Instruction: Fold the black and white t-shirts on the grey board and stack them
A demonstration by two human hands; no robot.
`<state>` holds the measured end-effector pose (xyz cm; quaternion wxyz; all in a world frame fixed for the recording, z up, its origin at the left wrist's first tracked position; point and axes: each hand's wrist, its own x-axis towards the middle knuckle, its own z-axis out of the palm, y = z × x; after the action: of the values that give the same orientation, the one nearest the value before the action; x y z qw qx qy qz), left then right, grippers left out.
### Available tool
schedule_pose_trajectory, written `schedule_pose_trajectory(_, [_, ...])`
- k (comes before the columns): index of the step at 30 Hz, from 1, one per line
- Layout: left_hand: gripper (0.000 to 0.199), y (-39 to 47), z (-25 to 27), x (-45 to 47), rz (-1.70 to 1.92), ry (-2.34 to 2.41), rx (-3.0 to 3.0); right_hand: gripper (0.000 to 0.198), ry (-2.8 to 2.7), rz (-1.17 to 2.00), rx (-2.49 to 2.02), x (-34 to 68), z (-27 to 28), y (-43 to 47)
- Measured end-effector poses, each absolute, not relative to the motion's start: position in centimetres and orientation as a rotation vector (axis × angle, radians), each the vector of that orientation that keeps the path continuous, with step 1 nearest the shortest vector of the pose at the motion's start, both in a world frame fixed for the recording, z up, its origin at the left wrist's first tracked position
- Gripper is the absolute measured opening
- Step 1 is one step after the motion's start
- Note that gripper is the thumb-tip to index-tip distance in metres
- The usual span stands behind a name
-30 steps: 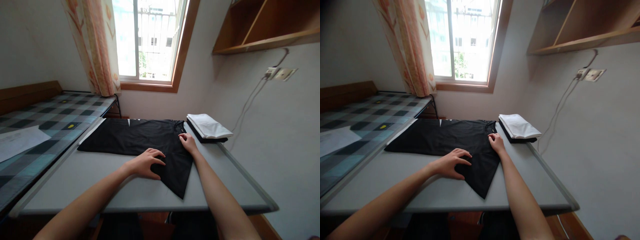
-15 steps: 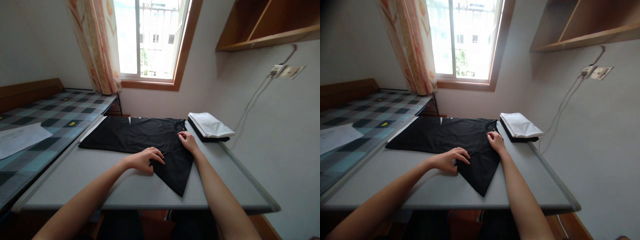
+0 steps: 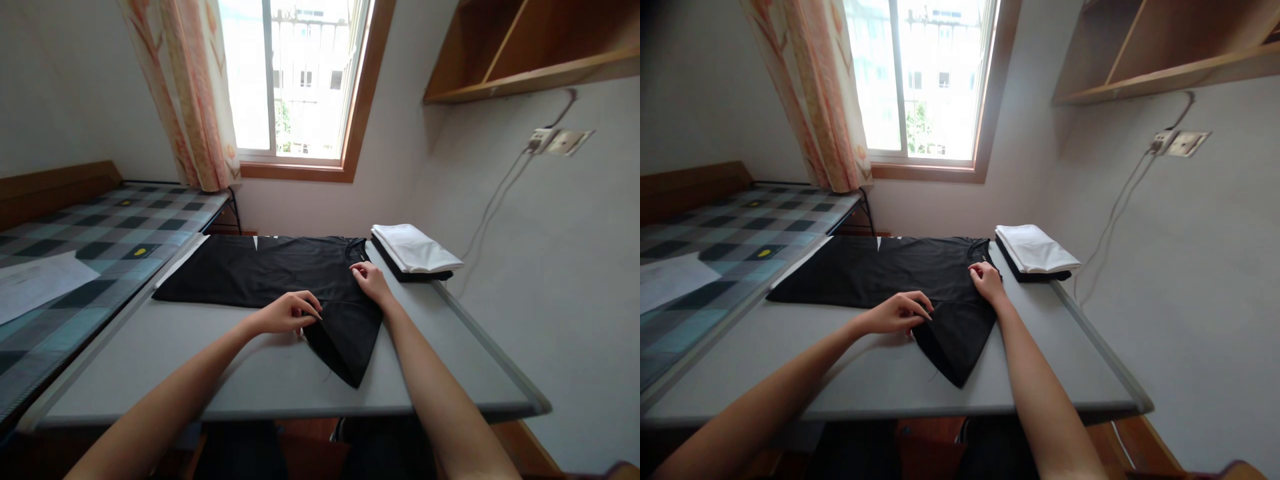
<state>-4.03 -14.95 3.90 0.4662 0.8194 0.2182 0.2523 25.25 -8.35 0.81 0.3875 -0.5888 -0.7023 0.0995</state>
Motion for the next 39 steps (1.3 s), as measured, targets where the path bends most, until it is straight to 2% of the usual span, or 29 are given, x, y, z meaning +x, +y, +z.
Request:
schedule_pose_trajectory(3, [0.029, -14.9, 4.1, -3.9, 0.647, 0.533, 1.856, 0.021, -1.801, 0.258, -1.470, 25.0, 1.0, -8.5])
schedule_pose_trajectory(7, [0.028, -14.4, 4.2, -4.1, 0.708, 0.529, 1.737, 0.021, -1.794, 0.276, -1.461, 24.8, 1.3, -8.6])
schedule_pose_trajectory(12, [0.050, -13.4, 2.6, -4.0, 0.854, 0.579, 1.591, 0.019, -1.779, 0.357, -1.487, 24.7, 1.6, -8.8])
schedule_pose_trajectory(20, [0.026, -12.9, 2.2, -3.9, 1.047, 0.884, 1.920, 0.026, -1.720, 0.597, -1.369, 24.1, 2.3, -9.2])
schedule_pose_trajectory(24, [0.012, -12.5, 2.1, -3.7, 1.101, 0.949, 1.718, 0.037, -1.869, 1.034, -1.195, 23.7, 4.2, -10.6])
schedule_pose_trajectory(27, [0.026, -12.0, 1.7, -3.5, 1.099, 0.940, 1.479, 0.051, -2.048, 1.319, -1.055, 23.5, 5.6, -11.7])
schedule_pose_trajectory(32, [0.041, -11.3, 1.5, -3.7, 1.097, 0.937, 1.162, 0.070, -2.186, 1.138, -1.151, 23.0, 5.8, -12.1])
schedule_pose_trajectory(37, [0.037, -10.9, 1.6, -4.1, 1.089, 0.930, 0.996, 0.106, -2.295, 1.032, -1.096, 23.6, 4.6, -11.9])
schedule_pose_trajectory(39, [0.035, -10.8, 1.5, -4.2, 1.088, 0.917, 0.974, 0.110, -2.269, 0.973, -1.158, 23.9, 4.1, -11.7])
